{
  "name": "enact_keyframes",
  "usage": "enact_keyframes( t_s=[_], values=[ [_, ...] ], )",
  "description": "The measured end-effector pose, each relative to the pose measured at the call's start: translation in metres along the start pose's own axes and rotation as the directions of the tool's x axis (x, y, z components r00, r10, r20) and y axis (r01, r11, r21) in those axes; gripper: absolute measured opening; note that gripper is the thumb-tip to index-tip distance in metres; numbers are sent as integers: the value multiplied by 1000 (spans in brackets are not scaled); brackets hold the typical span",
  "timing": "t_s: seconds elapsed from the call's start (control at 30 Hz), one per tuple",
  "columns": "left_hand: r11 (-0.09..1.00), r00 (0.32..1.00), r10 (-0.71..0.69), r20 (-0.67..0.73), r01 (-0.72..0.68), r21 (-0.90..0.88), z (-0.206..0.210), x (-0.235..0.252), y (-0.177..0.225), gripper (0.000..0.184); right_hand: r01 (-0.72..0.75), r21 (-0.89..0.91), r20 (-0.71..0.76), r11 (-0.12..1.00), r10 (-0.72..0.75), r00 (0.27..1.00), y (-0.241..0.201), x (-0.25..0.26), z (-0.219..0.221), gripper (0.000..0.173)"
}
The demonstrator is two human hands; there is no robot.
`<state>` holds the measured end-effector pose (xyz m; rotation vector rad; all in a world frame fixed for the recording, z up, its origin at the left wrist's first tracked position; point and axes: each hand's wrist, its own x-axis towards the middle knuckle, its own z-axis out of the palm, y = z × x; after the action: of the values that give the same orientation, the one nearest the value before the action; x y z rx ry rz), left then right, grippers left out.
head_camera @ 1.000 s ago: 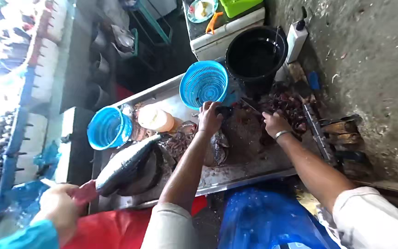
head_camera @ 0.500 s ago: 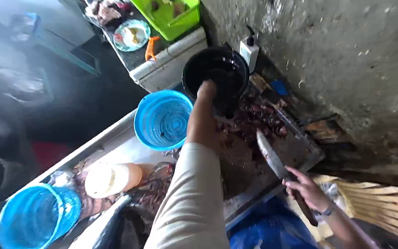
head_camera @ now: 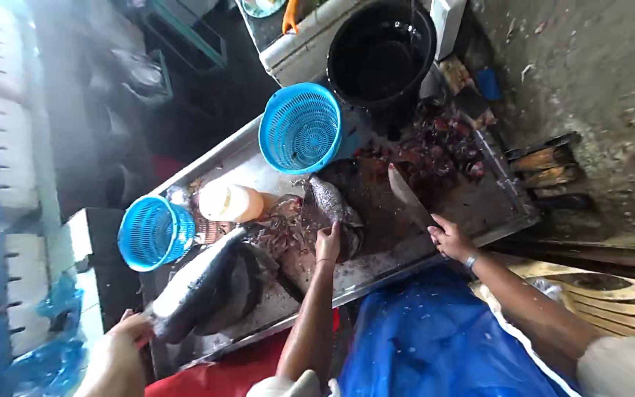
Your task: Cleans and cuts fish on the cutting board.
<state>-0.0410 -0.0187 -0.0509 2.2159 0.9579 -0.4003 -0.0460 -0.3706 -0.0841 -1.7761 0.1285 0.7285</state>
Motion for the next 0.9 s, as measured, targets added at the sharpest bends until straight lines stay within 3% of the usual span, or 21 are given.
enact_keyframes(
  t_s=[0.17, 0.37, 0.4, 0.47, 0.5, 0.57, 0.67, 0.77, 0.83, 0.87, 0.9],
  values=[
    [978, 969, -139, -206, 101, -182, 42, -25, 56, 82, 10, 70, 26, 997, -11, 1000, -1, -3, -18, 52],
    [903, 972, -205, -116, 142, -404, 37, -5, 87, 70, -65, 177, -23, 982, 70, 997, -10, -20, -36, 59],
    [927, 977, -165, -137, 106, -358, 21, -10, 94, 69, -62, 177, -32, 982, 69, 997, -13, -21, -41, 60],
    [997, 979, -12, -206, 28, 74, -16, -34, 109, 72, -56, 151, -41, 987, 63, 997, -14, -24, -48, 58],
    [947, 973, 77, -216, -4, 320, -26, -51, 115, 75, -53, 139, -45, 989, 60, 997, -11, -25, -49, 58],
    [821, 967, 187, -173, -57, 568, -19, -74, 105, 79, -62, 133, -41, 989, 68, 997, -5, -28, -51, 59],
    [777, 985, 148, -92, -58, 627, 22, -68, 67, 90, -86, 149, -26, 985, 91, 995, 8, -36, -49, 62],
    [841, 964, 181, -195, -49, 539, 48, -40, 64, 102, -123, 187, -51, 975, 135, 990, 25, -54, -44, 64],
    [877, 923, 234, -305, -65, 476, 52, -28, 91, 98, -130, 188, -73, 974, 146, 987, 33, -66, -43, 64],
    [889, 947, 178, -266, -39, 456, 41, -35, 119, 90, -110, 182, -81, 977, 126, 989, 35, -72, -41, 63],
    [873, 998, -60, -26, 65, 484, 15, -47, 166, 85, -81, 171, -86, 982, 96, 992, 35, -78, -40, 61]
  ],
)
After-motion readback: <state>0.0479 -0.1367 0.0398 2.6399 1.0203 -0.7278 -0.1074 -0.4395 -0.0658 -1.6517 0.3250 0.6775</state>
